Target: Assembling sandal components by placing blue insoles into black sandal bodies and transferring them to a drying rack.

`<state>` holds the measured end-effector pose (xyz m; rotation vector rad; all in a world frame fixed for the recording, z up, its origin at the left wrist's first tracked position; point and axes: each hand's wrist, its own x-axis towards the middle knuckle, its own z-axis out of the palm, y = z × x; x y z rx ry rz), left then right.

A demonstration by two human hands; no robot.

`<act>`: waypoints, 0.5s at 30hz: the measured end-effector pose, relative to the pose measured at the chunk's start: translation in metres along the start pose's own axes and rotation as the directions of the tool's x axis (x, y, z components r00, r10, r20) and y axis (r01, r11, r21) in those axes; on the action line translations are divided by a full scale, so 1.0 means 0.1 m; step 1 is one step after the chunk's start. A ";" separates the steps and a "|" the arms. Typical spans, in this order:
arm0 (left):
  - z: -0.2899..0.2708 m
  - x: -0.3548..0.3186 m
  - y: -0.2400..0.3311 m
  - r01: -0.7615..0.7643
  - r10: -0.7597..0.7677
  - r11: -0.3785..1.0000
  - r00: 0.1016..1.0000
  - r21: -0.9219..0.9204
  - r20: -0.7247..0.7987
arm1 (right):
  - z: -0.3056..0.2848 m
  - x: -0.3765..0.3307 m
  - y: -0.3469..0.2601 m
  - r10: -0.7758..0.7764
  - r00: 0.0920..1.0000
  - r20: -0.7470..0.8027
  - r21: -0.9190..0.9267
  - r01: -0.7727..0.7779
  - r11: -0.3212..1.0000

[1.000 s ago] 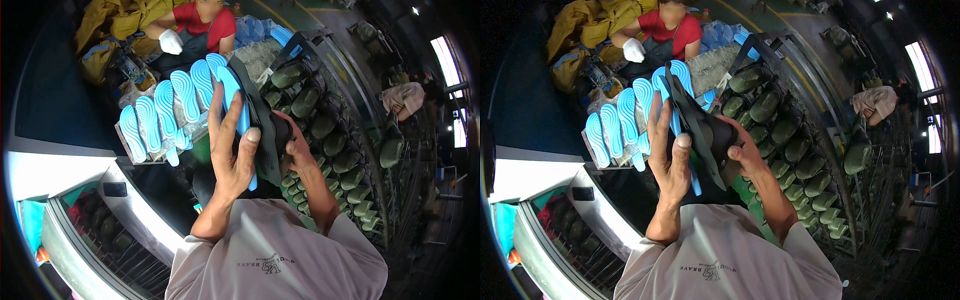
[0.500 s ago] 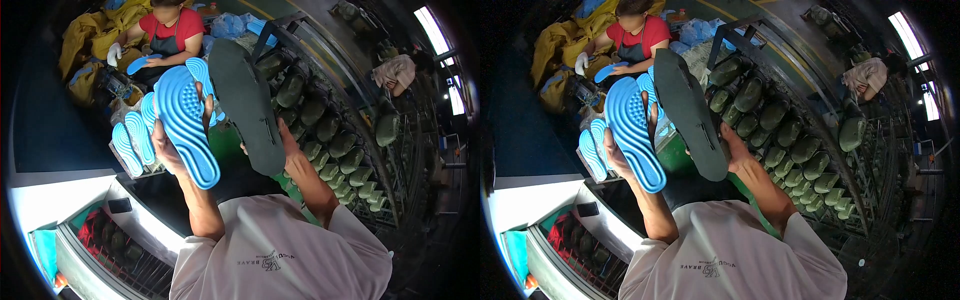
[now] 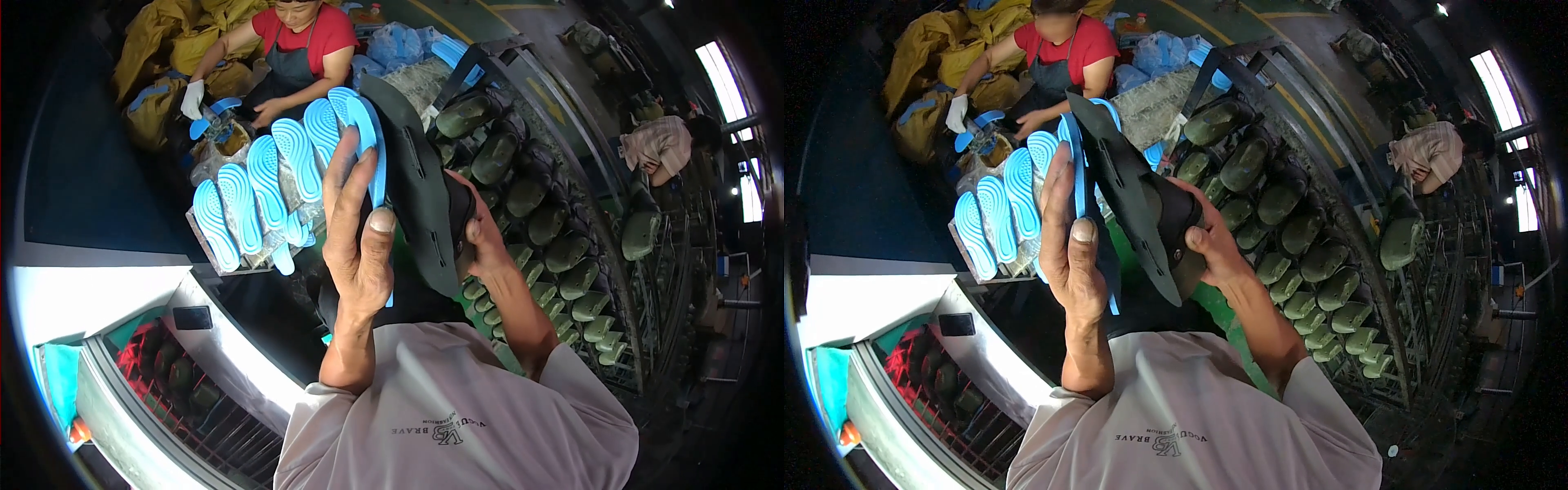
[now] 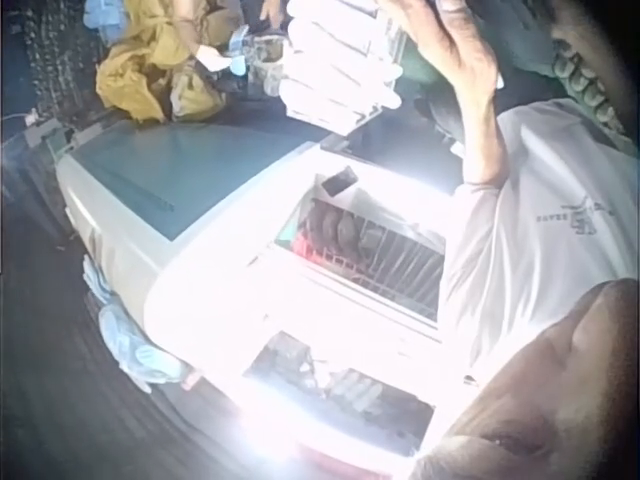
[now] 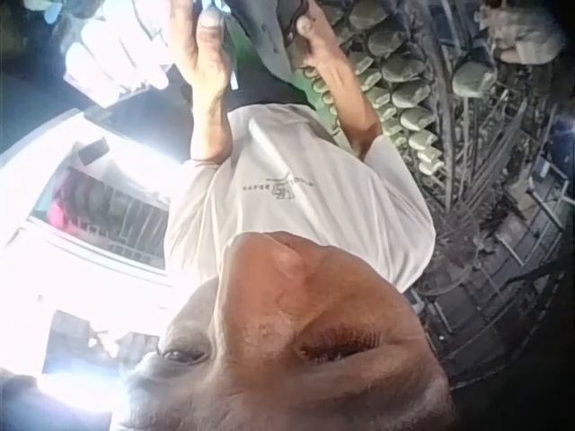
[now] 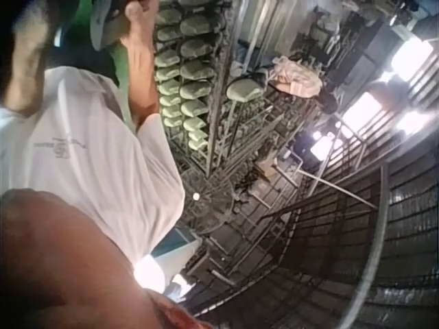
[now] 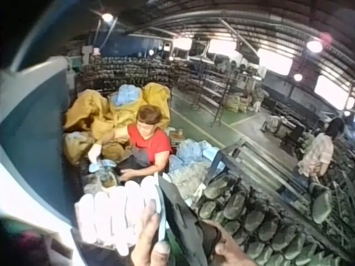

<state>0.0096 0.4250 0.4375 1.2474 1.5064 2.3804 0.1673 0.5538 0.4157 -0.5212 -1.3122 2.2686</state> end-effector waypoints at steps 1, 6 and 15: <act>0.00 0.00 0.00 0.002 -0.002 1.000 1.000 0.002 0.000 | 0.00 0.01 -0.01 -0.008 1.000 0.004 -0.027 0.008 1.000; 0.03 -0.02 0.04 0.087 -0.086 0.994 0.996 0.061 -0.008 | -0.02 0.00 -0.02 0.002 1.000 0.015 -0.039 -0.001 0.999; 0.03 -0.03 0.07 0.294 -0.359 0.898 0.919 -0.326 -0.161 | -0.11 0.02 0.09 0.106 0.993 0.057 0.173 -0.115 0.978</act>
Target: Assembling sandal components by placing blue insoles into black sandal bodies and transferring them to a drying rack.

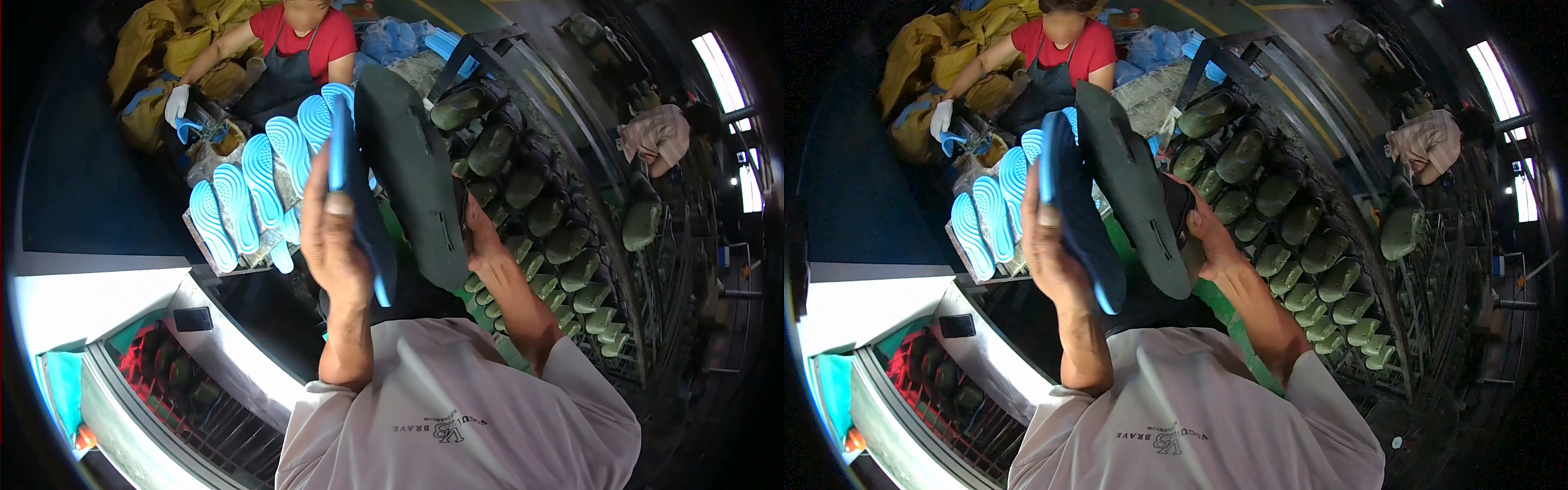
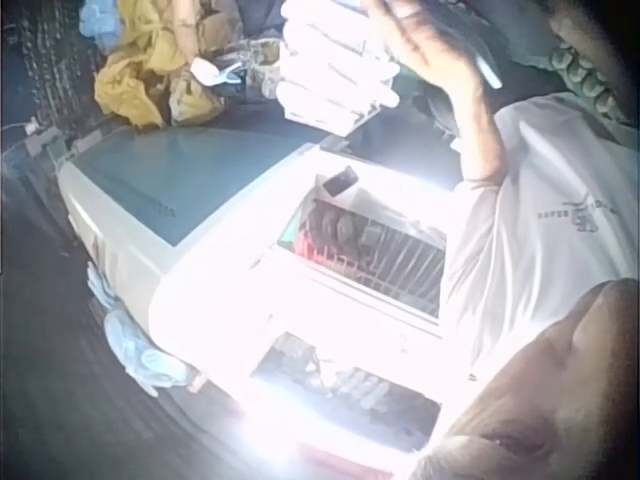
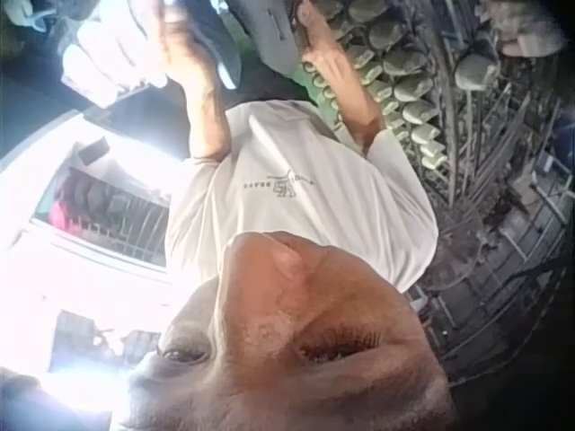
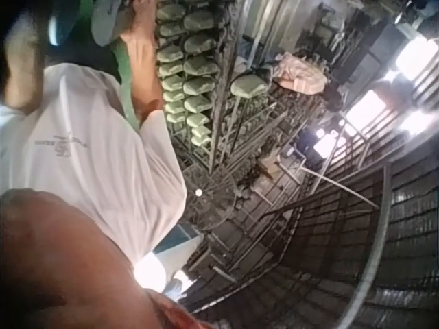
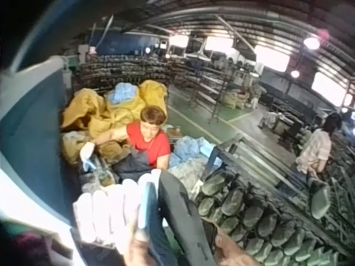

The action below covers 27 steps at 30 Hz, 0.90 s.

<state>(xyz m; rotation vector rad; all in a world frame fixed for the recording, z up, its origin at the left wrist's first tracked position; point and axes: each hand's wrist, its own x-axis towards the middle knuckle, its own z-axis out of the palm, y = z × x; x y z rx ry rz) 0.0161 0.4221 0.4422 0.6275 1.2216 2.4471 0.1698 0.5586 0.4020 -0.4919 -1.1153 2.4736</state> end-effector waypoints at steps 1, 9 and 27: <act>0.02 0.04 0.05 0.024 -0.029 0.992 0.999 -0.123 -0.034 | 0.00 0.01 0.00 0.046 0.998 0.048 0.105 -0.051 0.993; -0.02 0.00 -0.06 -0.270 0.239 0.927 0.960 0.260 0.147 | 0.10 0.02 -0.01 -0.045 0.999 0.020 -0.081 0.047 0.996; 0.10 0.35 -0.52 -0.088 0.046 0.978 0.975 0.187 0.217 | 0.07 0.24 -0.10 -0.057 0.995 -0.076 -0.101 0.049 0.994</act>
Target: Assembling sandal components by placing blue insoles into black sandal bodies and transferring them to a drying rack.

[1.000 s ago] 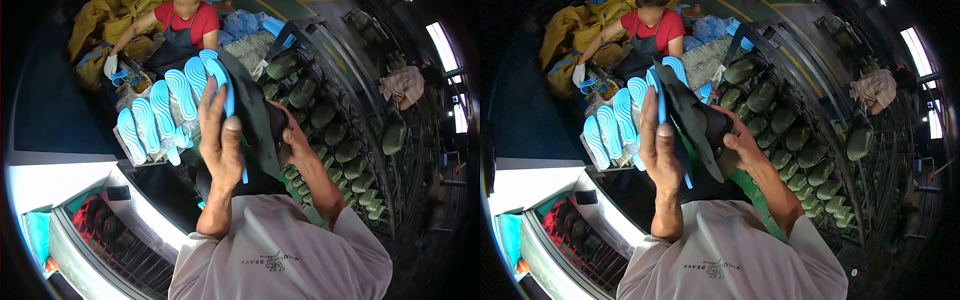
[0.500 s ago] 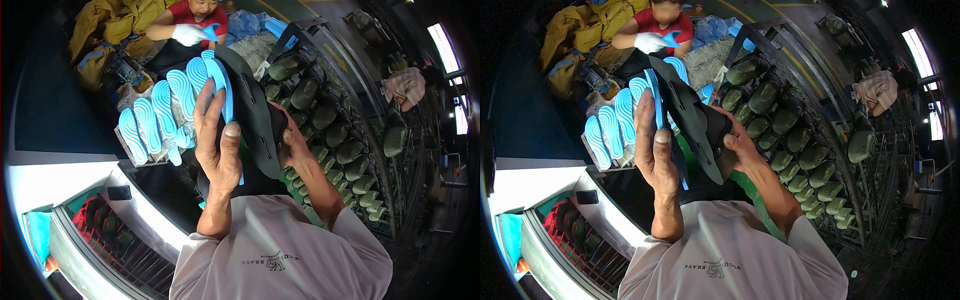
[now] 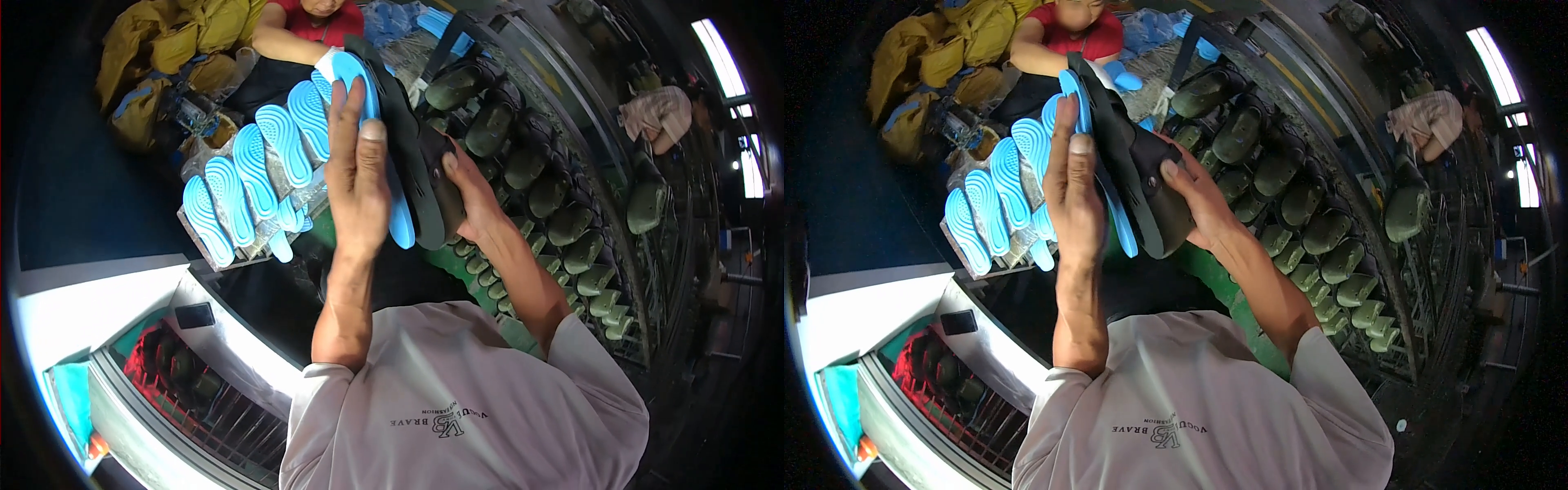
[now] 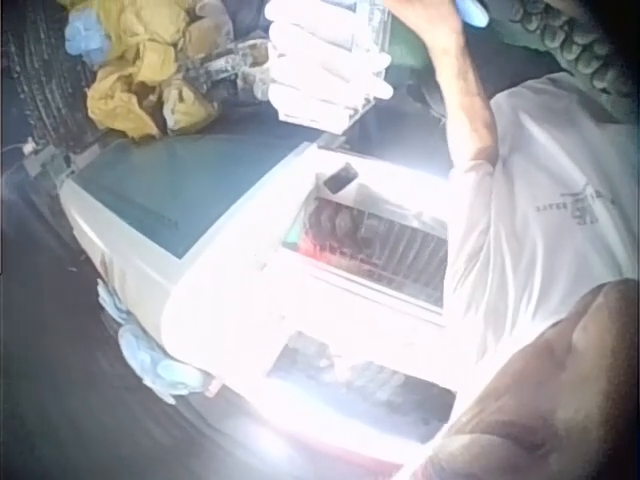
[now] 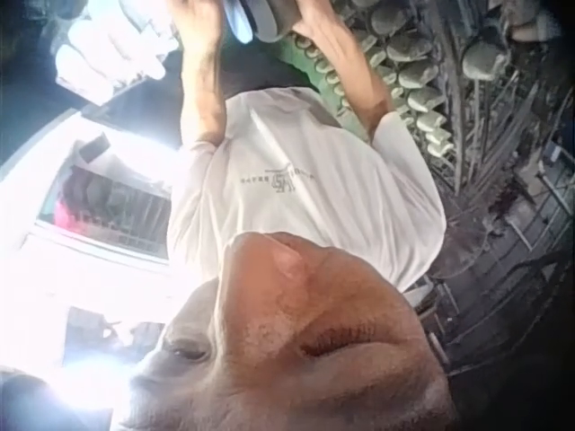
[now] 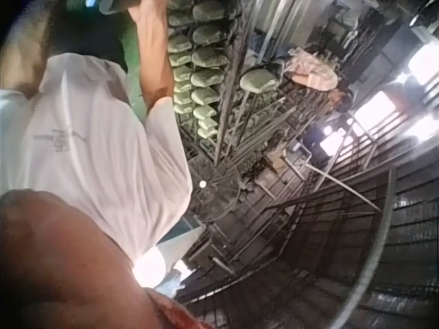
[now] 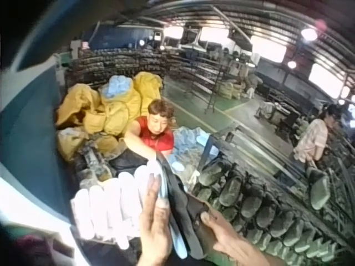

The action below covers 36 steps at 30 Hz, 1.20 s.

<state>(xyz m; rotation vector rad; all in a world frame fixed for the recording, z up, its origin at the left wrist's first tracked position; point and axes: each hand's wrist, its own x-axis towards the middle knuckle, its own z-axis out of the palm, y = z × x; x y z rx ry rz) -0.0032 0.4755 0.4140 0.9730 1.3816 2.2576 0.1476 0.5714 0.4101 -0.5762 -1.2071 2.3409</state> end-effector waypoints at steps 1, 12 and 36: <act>-0.04 0.01 -0.04 0.076 -0.068 0.982 0.996 -0.176 0.051 | -0.01 0.02 -0.03 0.010 1.000 0.012 0.053 -0.010 0.999; -0.19 -0.54 0.07 -0.277 0.048 0.854 0.884 0.440 0.465 | -0.39 0.25 0.07 0.230 0.973 0.023 0.610 -0.196 0.768; -0.14 -0.40 0.66 -0.089 0.100 0.966 0.994 0.242 -0.033 | -0.39 0.19 0.17 0.130 0.987 0.092 0.352 -0.154 0.923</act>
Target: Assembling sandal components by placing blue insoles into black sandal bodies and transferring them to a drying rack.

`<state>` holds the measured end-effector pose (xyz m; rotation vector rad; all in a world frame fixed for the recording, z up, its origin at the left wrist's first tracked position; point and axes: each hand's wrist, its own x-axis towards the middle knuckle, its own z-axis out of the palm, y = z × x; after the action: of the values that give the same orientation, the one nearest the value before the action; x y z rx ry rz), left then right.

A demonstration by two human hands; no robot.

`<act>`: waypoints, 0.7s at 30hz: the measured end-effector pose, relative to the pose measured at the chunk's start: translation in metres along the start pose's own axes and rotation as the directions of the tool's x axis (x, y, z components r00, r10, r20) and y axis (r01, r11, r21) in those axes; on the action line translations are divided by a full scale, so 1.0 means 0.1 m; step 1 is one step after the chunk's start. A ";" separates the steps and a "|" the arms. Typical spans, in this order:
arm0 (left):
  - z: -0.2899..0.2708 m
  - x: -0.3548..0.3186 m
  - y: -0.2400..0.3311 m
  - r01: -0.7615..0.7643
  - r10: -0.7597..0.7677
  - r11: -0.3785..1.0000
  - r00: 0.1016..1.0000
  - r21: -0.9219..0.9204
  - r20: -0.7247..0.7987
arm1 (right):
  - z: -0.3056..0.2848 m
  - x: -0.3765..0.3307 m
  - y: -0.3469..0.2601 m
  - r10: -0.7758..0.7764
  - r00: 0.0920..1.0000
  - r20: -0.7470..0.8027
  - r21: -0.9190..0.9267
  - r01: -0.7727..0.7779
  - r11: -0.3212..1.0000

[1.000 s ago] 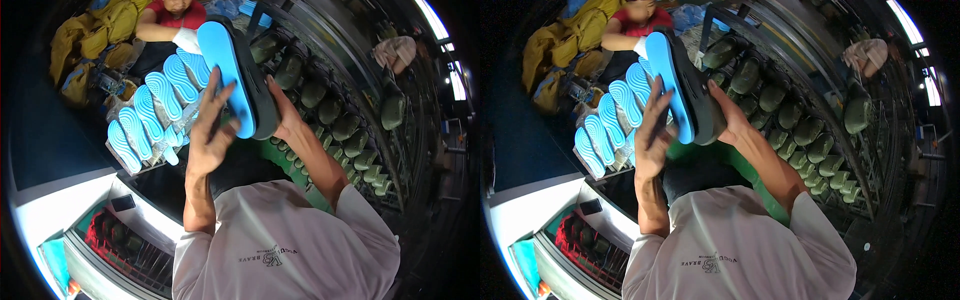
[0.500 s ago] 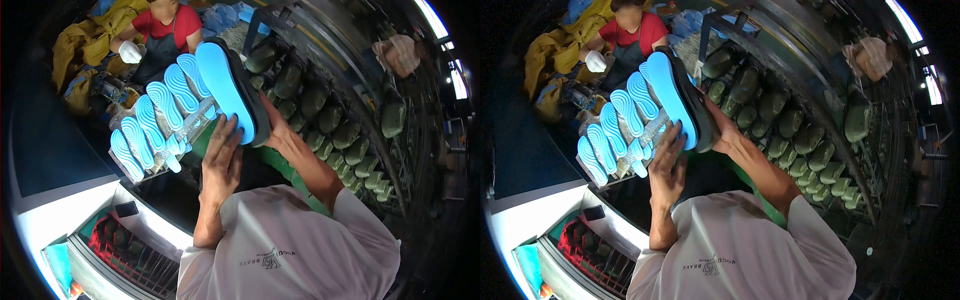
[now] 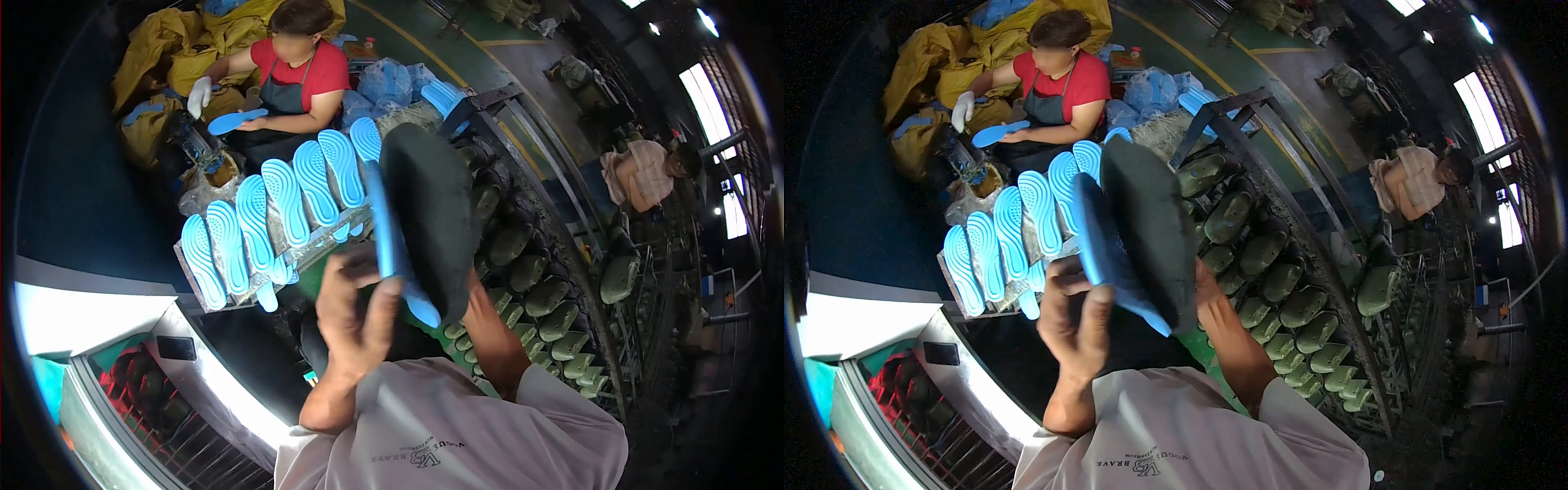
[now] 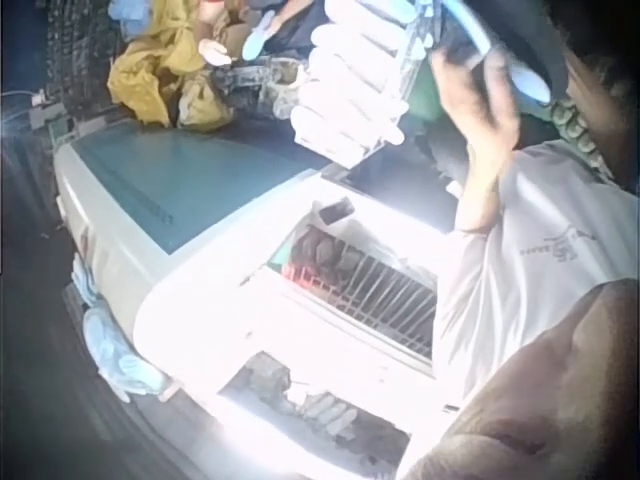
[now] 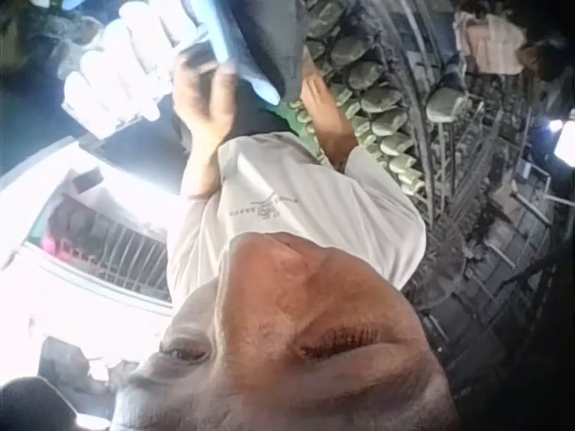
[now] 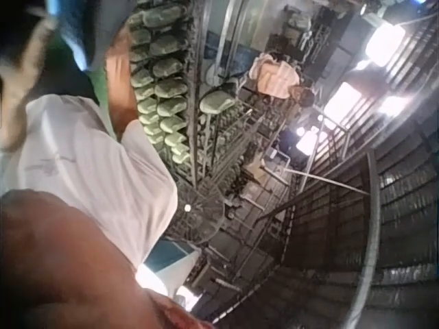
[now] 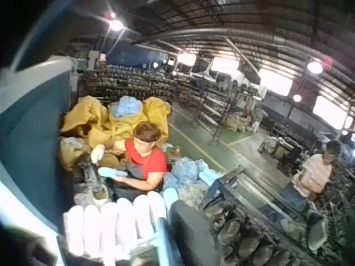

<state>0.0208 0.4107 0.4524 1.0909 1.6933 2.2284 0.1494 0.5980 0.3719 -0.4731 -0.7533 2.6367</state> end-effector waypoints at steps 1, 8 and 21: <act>-0.06 -0.06 -0.10 0.087 -0.097 0.983 0.994 -0.159 -0.054 | -0.04 0.03 0.01 0.010 0.996 0.084 0.031 -0.013 0.999; -0.44 -0.04 -0.39 0.201 -0.439 0.572 0.894 -0.795 -0.090 | -0.22 0.03 0.11 0.006 0.977 0.215 0.058 -0.019 0.998; -0.14 0.20 0.14 0.186 -0.389 0.522 0.921 -0.833 -0.039 | 0.01 0.01 -0.09 0.177 0.978 0.106 -0.025 -0.175 0.984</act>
<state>0.0015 0.4046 0.4724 0.2857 0.5718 2.4787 0.1503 0.6050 0.3775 -0.4213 -0.7991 2.8428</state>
